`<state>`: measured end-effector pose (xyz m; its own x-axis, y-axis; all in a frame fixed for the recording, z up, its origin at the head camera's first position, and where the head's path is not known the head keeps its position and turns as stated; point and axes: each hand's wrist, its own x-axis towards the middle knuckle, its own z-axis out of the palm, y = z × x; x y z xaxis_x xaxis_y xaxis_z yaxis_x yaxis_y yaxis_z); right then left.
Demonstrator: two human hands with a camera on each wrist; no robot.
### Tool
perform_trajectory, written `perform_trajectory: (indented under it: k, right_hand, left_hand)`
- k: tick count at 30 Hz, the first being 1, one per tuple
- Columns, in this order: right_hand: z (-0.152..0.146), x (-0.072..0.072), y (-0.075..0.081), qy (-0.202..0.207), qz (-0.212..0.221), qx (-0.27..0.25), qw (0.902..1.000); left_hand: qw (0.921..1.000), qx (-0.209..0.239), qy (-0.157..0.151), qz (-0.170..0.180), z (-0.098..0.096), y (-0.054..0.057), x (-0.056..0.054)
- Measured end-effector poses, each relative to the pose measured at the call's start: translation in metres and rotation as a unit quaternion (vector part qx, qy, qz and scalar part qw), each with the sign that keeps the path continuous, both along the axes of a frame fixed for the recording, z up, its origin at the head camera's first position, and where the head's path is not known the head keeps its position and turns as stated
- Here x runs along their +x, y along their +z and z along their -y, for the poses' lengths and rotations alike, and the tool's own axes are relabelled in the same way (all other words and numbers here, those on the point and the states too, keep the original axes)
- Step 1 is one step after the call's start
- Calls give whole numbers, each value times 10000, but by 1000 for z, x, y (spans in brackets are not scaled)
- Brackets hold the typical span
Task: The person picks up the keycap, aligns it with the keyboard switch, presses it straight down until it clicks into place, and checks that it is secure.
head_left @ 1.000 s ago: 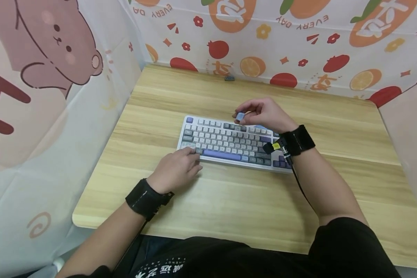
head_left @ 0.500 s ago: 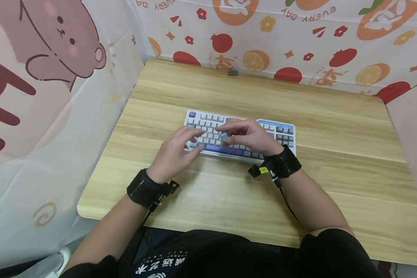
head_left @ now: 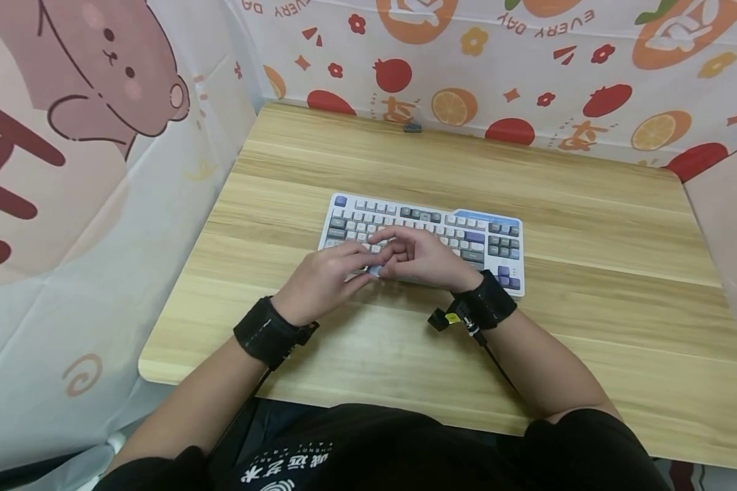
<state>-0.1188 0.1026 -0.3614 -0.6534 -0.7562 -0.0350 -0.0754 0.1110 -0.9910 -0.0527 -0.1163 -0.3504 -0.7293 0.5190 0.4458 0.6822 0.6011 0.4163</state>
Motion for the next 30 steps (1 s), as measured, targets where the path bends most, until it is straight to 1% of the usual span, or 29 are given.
perform_trajectory:
  k: [2, 4, 7, 9, 11, 13, 16, 17, 20, 22, 25, 30]
  right_hand:
    - [-2, 0, -3, -66, -202, 84, 9997]
    - [-6, -1, -6, -172, -343, 111, 9992]
    - [-12, -2, -7, -336, -346, 185, 9987]
    - [-16, -2, -7, -412, -374, 342, 9979]
    - [-18, -1, -5, -465, -425, 519, 9967]
    - [-19, 0, -3, -470, -519, 637, 9955]
    - [-18, 4, 4, -410, -657, 656, 9948]
    - [-17, 6, 7, -375, -711, 656, 9946]
    - [-17, 7, 5, -313, -833, 663, 9938]
    - [-17, 6, 1, -296, -903, 689, 9931]
    - [-19, 3, -10, -290, -946, 670, 9928]
    - [-20, 4, -14, -264, -858, 614, 9941]
  left_hand:
    - [9999, -99, -24, -14, 6, -1, -3]
    - [9998, -143, 89, 48, 15, -2, -7]
    - [9982, -156, 481, 320, 32, -5, -13]
    - [9954, -211, 767, 538, 43, -7, -17]
    - [9918, -303, 989, 744, 51, -11, -21]
    - [9882, -450, 1154, 903, 56, -15, -25]
    - [9832, -628, 1321, 1094, 60, -20, -30]
    - [9818, -678, 1361, 1138, 60, -22, -31]
    - [9793, -783, 1409, 1227, 61, -26, -34]
    - [9781, -868, 1402, 1269, 61, -29, -36]
    - [9760, -1021, 1373, 1344, 61, -32, -38]
    - [9735, -1251, 1287, 1416, 61, -33, -40]
